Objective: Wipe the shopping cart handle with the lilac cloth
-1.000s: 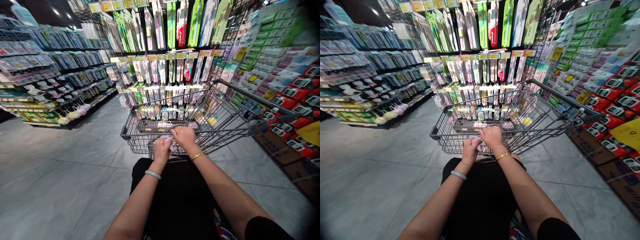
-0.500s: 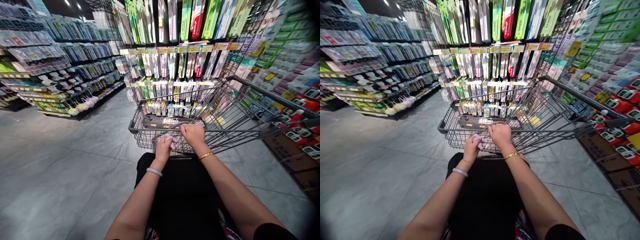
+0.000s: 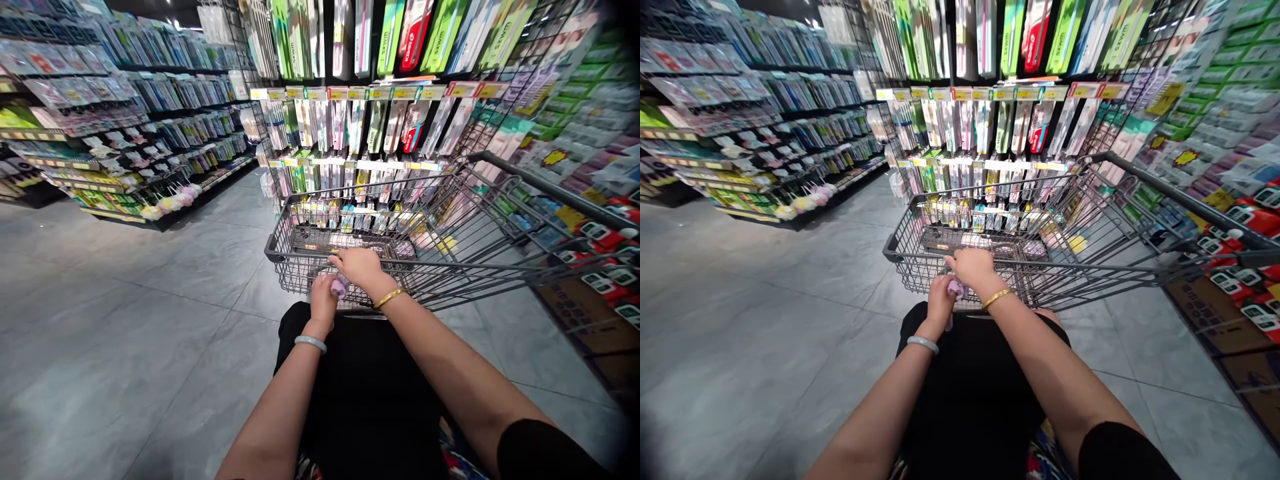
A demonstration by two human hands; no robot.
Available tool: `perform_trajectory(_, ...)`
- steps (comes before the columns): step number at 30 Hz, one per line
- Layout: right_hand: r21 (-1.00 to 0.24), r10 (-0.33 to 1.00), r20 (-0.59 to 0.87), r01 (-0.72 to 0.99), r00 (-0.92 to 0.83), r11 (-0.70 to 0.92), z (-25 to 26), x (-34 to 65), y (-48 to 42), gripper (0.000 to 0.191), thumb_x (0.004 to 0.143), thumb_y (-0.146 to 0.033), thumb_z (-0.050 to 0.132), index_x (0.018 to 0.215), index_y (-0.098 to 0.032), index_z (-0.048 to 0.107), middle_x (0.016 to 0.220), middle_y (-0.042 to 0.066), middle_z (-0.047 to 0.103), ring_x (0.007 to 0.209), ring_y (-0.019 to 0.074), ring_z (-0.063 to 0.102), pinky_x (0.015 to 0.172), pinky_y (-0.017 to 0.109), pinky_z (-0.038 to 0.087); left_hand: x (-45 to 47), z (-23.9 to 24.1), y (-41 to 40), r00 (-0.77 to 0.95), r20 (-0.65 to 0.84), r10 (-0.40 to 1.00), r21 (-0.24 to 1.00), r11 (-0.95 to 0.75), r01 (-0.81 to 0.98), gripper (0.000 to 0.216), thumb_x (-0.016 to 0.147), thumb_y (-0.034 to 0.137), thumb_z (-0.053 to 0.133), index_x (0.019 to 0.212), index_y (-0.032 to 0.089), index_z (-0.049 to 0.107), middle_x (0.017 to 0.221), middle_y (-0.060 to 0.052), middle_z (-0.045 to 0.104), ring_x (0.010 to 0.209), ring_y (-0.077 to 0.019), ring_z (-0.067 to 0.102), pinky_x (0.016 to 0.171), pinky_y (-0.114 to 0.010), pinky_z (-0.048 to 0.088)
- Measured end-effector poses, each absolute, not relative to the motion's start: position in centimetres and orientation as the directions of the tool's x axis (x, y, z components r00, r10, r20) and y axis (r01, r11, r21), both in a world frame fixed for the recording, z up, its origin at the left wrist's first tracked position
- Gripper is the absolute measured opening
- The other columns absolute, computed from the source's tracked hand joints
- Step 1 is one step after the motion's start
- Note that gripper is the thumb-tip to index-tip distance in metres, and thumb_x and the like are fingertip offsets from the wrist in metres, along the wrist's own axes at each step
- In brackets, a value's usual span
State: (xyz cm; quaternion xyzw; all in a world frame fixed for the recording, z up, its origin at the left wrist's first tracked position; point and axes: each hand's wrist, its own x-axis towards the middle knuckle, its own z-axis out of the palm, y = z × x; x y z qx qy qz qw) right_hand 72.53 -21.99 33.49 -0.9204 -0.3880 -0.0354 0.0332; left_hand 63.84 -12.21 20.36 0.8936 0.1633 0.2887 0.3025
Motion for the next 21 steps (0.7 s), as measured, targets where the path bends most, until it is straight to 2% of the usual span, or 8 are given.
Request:
perform_trajectory(3,-0.002,0.723,0.171,0.734,0.67,-0.68,32.4,72.4,-21.5,0.058,0.098,-0.057,0.024,0.099,-0.018,0.067,0.091,0.011,0.072,0.081,0.021,0.065,0.065,0.027,0.034,63.2,20.6,-11.0,0.693,0.441,0.57,0.72,-0.686,0.106,0.041,0.067,0.0,0.049,0.097,0.022,0.064,0.097,-0.005,0.059,0.095,-0.0214,0.055,0.087,-0.036,0.047)
perform_trajectory(6,0.019,0.708,0.242,0.727,0.663,-0.687,31.5,72.4,-21.8,0.059,0.099,-0.055,0.022,0.1,-0.016,0.066,0.093,0.014,0.072,0.083,0.0217,0.064,0.066,0.028,0.031,63.5,22.8,-10.3,0.609,0.562,0.56,0.701,-0.713,0.009,0.036,0.07,0.003,0.051,0.098,0.022,0.064,0.103,-0.006,0.058,0.101,-0.0217,0.054,0.091,-0.036,0.046)
perform_trajectory(8,0.022,0.697,0.261,0.717,0.668,-0.696,31.2,72.3,-21.8,0.06,0.099,-0.055,0.021,0.1,-0.015,0.066,0.092,0.015,0.071,0.082,0.0221,0.064,0.065,0.029,0.029,63.8,23.5,-10.0,0.597,0.589,0.544,0.677,-0.736,0.002,0.035,0.071,0.004,0.052,0.099,0.022,0.065,0.105,-0.006,0.058,0.103,-0.0226,0.053,0.092,-0.037,0.045)
perform_trajectory(11,0.027,0.692,0.28,0.715,0.666,-0.699,31.1,72.2,-21.6,0.06,0.099,-0.056,0.022,0.096,-0.015,0.066,0.089,0.014,0.071,0.078,0.0222,0.063,0.064,0.03,0.026,63.6,21.8,-9.7,0.649,0.531,0.545,0.688,-0.724,0.046,0.038,0.068,0.002,0.051,0.097,0.022,0.065,0.102,-0.006,0.06,0.101,-0.023,0.054,0.091,-0.038,0.046)
perform_trajectory(15,0.03,0.685,0.295,0.71,0.666,-0.704,31.1,72.1,-21.5,0.06,0.098,-0.057,0.022,0.094,-0.016,0.067,0.085,0.013,0.071,0.075,0.0217,0.062,0.063,0.03,0.025,62.4,19.2,-9.1,0.649,0.418,0.635,0.769,-0.628,0.119,0.038,0.065,0.0,0.049,0.093,0.021,0.064,0.096,-0.005,0.06,0.095,-0.0222,0.056,0.088,-0.038,0.048)
perform_trajectory(21,0.035,0.683,0.303,0.708,0.664,-0.705,30.8,72.0,-21.7,0.061,0.099,-0.055,0.023,0.093,-0.014,0.068,0.083,0.014,0.071,0.077,0.0218,0.062,0.064,0.031,0.025,63.0,23.1,-7.9,0.525,0.562,0.639,0.746,-0.665,0.011,0.033,0.072,0.004,0.052,0.097,0.022,0.063,0.106,-0.005,0.059,0.105,-0.0211,0.055,0.096,-0.036,0.045)
